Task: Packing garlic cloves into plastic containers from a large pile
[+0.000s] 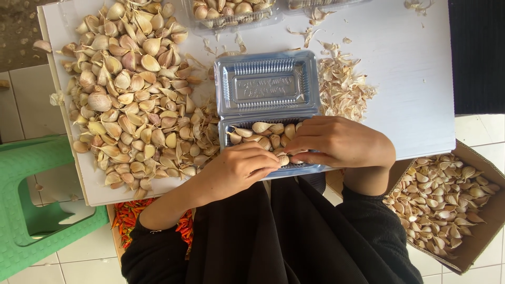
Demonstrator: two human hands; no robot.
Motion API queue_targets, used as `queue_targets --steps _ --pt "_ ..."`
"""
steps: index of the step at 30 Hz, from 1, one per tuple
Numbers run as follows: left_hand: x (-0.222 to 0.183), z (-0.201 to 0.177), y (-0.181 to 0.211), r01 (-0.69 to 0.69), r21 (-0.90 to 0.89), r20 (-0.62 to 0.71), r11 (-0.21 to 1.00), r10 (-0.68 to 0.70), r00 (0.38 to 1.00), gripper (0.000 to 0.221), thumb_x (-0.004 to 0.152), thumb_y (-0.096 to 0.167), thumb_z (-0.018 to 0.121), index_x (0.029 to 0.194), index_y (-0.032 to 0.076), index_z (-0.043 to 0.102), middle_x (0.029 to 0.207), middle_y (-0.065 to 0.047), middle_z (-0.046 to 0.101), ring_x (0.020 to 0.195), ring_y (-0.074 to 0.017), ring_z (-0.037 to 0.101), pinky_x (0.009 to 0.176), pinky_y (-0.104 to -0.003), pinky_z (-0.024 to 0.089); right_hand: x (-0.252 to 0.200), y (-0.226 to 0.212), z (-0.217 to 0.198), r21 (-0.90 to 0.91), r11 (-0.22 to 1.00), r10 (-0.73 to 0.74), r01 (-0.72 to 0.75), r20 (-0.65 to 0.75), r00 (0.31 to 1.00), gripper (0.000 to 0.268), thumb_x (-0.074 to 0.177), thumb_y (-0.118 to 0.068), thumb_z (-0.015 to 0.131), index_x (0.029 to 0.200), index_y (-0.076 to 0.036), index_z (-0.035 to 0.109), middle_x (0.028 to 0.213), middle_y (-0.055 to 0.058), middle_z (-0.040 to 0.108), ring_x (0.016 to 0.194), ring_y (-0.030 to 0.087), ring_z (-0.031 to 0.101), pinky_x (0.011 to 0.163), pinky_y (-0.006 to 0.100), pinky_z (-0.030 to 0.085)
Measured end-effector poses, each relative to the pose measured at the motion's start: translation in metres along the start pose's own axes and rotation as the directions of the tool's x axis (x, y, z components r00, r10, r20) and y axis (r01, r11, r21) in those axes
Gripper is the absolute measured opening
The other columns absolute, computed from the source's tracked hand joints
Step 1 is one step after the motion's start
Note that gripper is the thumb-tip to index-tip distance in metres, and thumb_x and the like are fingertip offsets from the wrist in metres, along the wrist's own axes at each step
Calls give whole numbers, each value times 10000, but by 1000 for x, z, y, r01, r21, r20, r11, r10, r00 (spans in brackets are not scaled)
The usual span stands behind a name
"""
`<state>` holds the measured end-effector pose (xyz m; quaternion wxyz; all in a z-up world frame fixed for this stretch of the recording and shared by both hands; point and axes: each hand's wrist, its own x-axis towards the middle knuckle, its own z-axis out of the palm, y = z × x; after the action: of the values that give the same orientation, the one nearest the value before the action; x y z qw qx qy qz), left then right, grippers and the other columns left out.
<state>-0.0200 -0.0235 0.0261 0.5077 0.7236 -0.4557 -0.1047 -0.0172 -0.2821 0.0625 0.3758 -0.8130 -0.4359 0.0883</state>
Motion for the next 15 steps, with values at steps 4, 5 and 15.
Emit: queue_targets --steps 4,5,15 --pt "1 -2 3 -32 30 33 999 31 999 120 959 -15 656 988 75 729 1007 -83 771 885 -269 715 763 -370 599 -2 3 0 -24 1000 -12 12 3 1000 96 981 -144 665 974 -64 718 807 91 670 763 289 656 653 388 530" --pt "0 -1 1 -44 59 48 997 42 998 125 955 -14 656 996 75 733 1007 -82 767 893 -263 707 781 -366 596 -3 5 1 -24 1000 -16 17 11 1000 90 976 -140 670 977 -69 726 822 89 684 769 281 661 652 382 529" --pt "0 -3 4 -32 66 36 997 29 999 168 978 12 603 1036 89 741 996 -74 748 903 -262 691 793 -362 587 2 3 4 -33 999 -5 7 39 999 94 951 -166 711 942 -73 719 760 71 656 772 283 671 642 381 514"
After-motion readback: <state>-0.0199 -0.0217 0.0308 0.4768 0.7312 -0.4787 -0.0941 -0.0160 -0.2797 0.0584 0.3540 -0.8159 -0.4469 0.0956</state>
